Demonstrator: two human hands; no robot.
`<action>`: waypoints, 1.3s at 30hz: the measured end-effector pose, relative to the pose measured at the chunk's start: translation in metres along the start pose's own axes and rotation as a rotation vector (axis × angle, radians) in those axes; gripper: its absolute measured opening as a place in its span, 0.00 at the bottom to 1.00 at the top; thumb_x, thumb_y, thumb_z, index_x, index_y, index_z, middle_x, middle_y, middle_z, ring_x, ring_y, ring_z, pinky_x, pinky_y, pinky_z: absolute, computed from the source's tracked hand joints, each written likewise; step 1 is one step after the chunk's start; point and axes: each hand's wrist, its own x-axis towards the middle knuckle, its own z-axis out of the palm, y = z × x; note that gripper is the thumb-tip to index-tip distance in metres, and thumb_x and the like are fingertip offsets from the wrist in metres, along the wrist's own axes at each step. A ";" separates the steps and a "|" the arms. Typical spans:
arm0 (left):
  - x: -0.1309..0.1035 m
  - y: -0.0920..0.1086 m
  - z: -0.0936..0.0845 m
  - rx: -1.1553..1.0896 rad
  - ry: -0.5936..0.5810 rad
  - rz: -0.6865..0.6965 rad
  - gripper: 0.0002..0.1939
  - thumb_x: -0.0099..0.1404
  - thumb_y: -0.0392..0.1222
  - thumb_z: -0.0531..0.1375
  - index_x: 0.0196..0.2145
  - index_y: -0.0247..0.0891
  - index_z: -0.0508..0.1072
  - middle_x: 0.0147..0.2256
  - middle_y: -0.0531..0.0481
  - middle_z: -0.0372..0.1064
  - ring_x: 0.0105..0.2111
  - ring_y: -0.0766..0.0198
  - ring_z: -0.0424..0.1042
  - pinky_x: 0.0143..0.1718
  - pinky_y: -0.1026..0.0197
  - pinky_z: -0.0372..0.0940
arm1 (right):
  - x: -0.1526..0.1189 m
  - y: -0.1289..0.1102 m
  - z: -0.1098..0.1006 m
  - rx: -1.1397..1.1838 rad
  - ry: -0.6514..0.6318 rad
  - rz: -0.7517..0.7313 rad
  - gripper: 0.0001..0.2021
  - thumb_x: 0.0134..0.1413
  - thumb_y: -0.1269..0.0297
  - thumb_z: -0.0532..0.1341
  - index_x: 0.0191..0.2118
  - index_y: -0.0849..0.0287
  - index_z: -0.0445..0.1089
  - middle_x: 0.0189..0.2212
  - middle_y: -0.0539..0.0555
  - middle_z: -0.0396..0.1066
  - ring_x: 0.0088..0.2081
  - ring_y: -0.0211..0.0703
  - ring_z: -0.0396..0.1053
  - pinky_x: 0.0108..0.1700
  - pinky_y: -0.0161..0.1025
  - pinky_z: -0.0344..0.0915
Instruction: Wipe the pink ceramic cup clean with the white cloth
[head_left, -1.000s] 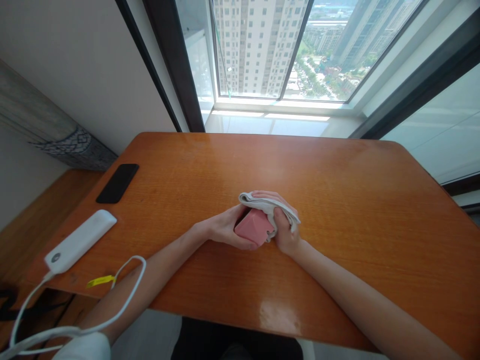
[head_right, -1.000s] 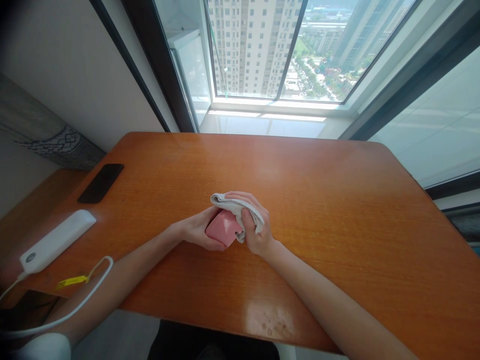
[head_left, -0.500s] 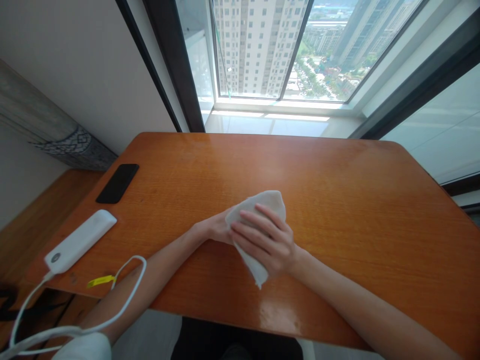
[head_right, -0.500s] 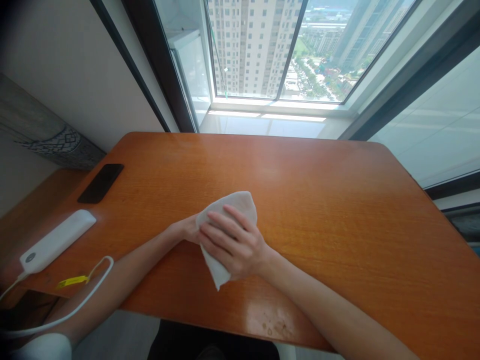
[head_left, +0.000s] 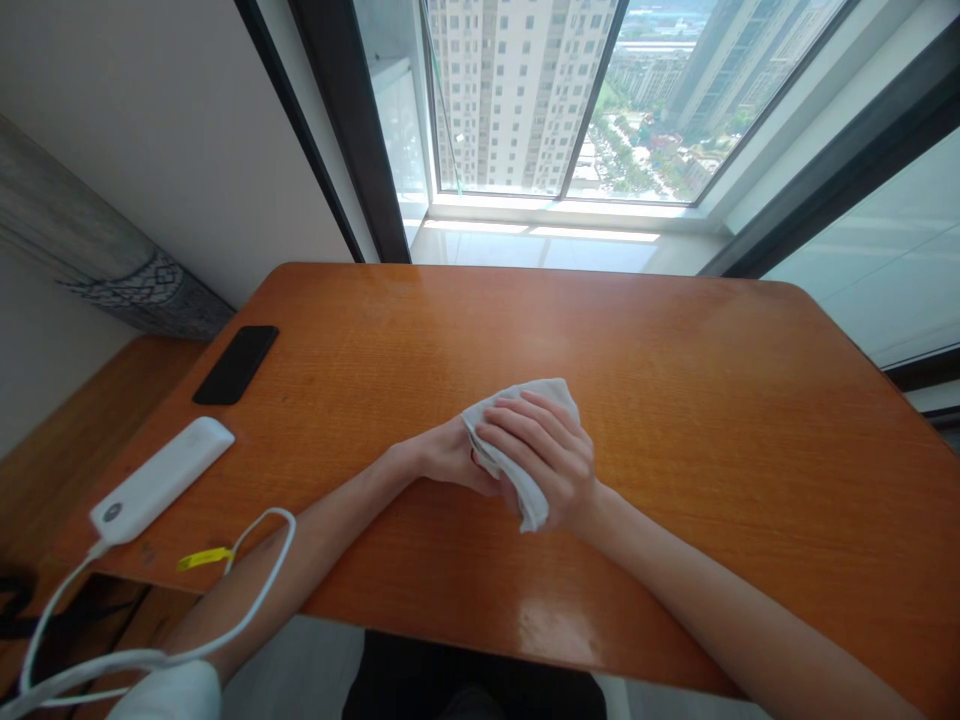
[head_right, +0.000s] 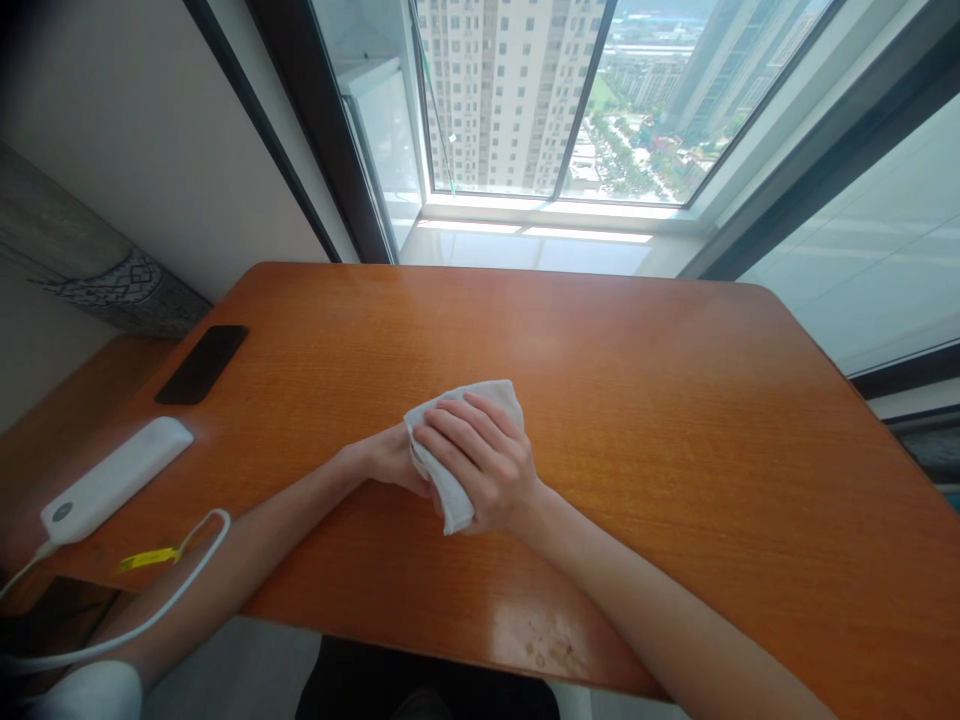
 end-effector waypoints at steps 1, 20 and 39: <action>0.005 -0.004 -0.008 -0.049 -0.162 0.057 0.21 0.48 0.50 0.79 0.37 0.40 0.82 0.35 0.53 0.83 0.38 0.52 0.85 0.48 0.50 0.83 | 0.000 0.002 0.000 0.043 0.019 0.050 0.22 0.73 0.61 0.57 0.64 0.64 0.76 0.55 0.66 0.84 0.58 0.61 0.81 0.67 0.61 0.74; 0.013 -0.021 -0.014 -0.292 -0.537 0.184 0.58 0.50 0.52 0.81 0.72 0.41 0.60 0.63 0.37 0.73 0.57 0.43 0.77 0.59 0.43 0.74 | -0.011 0.014 0.016 0.789 0.250 1.059 0.24 0.75 0.42 0.58 0.48 0.53 0.86 0.42 0.53 0.87 0.43 0.53 0.84 0.52 0.48 0.82; -0.030 -0.001 -0.016 -0.016 -0.204 -0.104 0.21 0.71 0.59 0.65 0.58 0.53 0.78 0.39 0.47 0.85 0.45 0.40 0.84 0.45 0.33 0.81 | 0.002 -0.032 0.000 -0.081 -0.171 -0.235 0.22 0.73 0.70 0.51 0.59 0.60 0.81 0.59 0.58 0.84 0.65 0.54 0.78 0.69 0.58 0.77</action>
